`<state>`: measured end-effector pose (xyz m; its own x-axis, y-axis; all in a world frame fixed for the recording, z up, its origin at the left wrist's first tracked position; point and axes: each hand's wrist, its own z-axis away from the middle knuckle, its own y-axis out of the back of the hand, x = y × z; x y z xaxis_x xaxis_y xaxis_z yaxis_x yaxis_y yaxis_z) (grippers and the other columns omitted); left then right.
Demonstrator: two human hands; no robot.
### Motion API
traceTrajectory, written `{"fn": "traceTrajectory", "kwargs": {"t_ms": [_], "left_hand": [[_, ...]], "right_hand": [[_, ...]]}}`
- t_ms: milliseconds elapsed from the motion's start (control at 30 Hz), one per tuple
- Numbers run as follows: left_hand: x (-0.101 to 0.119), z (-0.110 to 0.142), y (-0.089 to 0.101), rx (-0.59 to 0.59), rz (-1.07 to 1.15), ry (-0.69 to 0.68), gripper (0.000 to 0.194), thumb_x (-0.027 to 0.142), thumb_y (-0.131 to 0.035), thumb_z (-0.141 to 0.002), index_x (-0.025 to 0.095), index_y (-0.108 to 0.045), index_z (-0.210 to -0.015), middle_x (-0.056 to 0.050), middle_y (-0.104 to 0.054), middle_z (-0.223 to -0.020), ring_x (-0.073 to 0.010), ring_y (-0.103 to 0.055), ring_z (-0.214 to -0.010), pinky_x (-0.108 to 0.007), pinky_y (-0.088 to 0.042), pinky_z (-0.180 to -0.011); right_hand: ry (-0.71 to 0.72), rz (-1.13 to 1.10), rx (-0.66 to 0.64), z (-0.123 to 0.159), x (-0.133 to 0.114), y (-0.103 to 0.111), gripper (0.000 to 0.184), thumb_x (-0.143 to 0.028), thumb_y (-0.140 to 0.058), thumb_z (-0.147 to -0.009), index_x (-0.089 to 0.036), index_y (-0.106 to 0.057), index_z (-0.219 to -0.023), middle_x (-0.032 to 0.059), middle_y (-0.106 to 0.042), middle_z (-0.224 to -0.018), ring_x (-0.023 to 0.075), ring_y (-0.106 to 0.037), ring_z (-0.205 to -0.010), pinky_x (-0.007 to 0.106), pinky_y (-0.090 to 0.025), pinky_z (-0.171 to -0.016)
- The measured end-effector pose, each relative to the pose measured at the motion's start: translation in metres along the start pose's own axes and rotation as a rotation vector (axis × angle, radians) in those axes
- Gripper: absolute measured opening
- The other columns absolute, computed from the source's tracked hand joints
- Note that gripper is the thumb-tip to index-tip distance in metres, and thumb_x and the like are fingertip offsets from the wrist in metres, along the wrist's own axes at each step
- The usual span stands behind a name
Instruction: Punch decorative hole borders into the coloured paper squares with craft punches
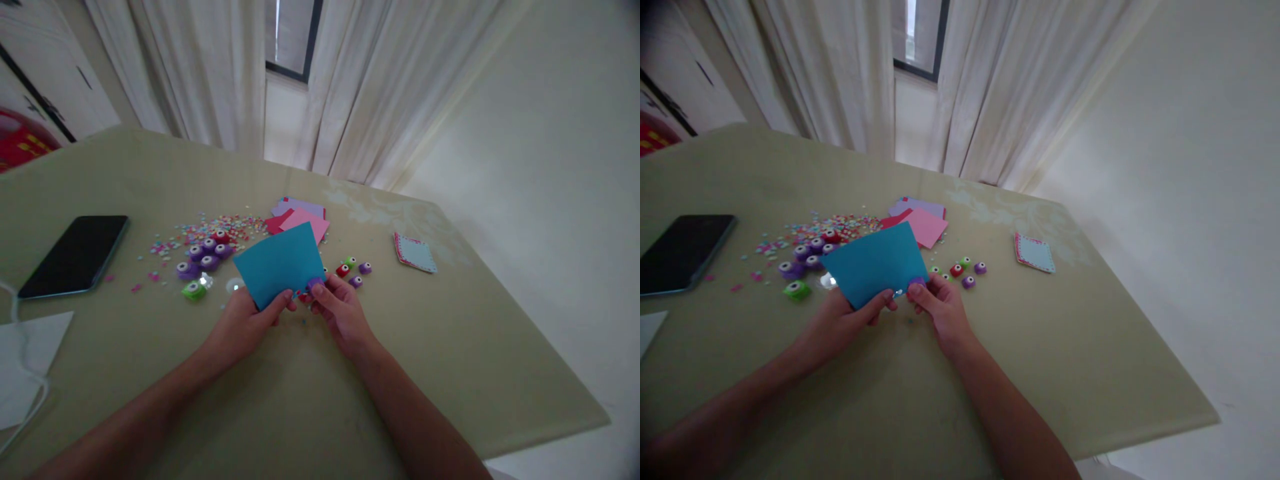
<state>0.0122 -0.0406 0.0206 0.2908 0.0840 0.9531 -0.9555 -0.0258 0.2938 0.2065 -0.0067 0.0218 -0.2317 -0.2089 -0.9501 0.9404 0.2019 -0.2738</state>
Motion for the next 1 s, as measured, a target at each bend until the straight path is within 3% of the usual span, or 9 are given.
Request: {"fn": "traceTrajectory", "kwargs": {"t_ms": [467, 1000], "left_hand": [[-0.0002, 0.0000, -0.0003, -0.035, -0.009, -0.010, 0.039, 0.054, -0.065, -0.090, 0.021, -0.079, -0.078, 0.000, -0.063, -0.055, -0.0181, -0.059, -0.051, -0.029, -0.044, -0.052], [0.0009, 0.0017, -0.0013, -0.034, -0.007, -0.013, 0.040, 0.054, -0.064, -0.090, 0.019, -0.078, -0.078, 0.001, -0.061, -0.055, -0.0170, -0.056, -0.050, -0.028, -0.041, -0.050]], "right_hand": [[-0.025, -0.007, -0.006, 0.0010, -0.0036, -0.0019, 0.043, -0.052, -0.094, -0.070, -0.020, -0.067, -0.080, -0.0020, -0.064, -0.072, 0.0108, -0.045, -0.058, 0.024, -0.033, -0.054], [-0.088, -0.121, 0.022, 0.0001, -0.0025, -0.0015, 0.047, -0.052, -0.100, -0.064, -0.019, -0.071, -0.081, -0.0023, -0.065, -0.071, 0.0095, -0.051, -0.060, 0.021, -0.038, -0.054]]}}
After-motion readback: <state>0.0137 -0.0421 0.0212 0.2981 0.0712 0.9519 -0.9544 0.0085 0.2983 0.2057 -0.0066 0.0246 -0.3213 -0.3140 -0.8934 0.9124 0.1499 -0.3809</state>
